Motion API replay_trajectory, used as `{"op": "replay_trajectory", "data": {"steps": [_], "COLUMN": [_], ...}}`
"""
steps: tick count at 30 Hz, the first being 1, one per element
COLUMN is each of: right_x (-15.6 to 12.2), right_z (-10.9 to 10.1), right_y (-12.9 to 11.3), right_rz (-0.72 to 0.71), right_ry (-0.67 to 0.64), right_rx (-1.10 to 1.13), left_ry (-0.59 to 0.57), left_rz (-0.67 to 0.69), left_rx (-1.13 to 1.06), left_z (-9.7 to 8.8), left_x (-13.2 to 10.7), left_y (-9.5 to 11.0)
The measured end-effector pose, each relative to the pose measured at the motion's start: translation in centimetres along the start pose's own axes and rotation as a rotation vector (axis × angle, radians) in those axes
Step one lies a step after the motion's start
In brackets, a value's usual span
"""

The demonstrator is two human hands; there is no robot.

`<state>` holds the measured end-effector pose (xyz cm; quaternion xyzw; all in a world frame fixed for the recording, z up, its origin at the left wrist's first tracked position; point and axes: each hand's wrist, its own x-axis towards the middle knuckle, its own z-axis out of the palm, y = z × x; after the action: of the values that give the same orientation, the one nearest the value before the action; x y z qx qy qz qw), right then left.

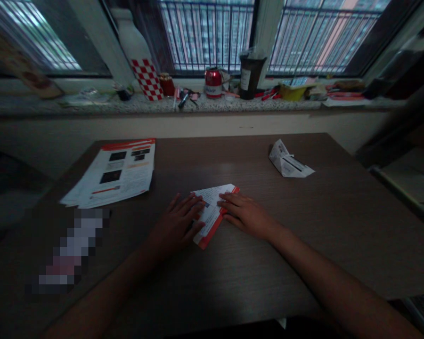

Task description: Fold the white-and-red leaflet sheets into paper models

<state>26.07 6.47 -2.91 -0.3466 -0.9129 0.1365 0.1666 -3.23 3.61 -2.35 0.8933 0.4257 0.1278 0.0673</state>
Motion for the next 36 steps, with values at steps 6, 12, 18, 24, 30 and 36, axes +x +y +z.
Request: {"op": "replay_trajectory", "data": {"steps": [6, 12, 18, 24, 30, 36], "right_x": [-0.1, -0.2, -0.3, -0.5, -0.4, -0.4], "right_z": [-0.5, -1.0, -0.7, -0.5, -0.8, -1.1], "right_y": [-0.9, -1.8, -0.9, -0.2, -0.5, -0.8], "right_rz": [0.001, -0.018, 0.004, -0.042, -0.040, -0.034], "right_ry": [0.030, 0.039, 0.064, -0.003, 0.002, 0.002], "right_rx": [-0.096, -0.058, 0.004, 0.138, 0.148, 0.151], "left_ry": [-0.061, -0.036, -0.035, -0.021, -0.039, -0.016], "left_rz": [-0.009, 0.000, 0.028, 0.043, 0.065, 0.067], "left_rx": [0.005, 0.003, -0.029, -0.067, -0.076, -0.083], "left_z": [-0.7, -0.4, -0.3, -0.4, -0.6, -0.6], "left_x": [0.1, 0.0, 0.0, 0.2, 0.2, 0.3], "left_y": [1.0, 0.8, 0.5, 0.5, 0.3, 0.5]}}
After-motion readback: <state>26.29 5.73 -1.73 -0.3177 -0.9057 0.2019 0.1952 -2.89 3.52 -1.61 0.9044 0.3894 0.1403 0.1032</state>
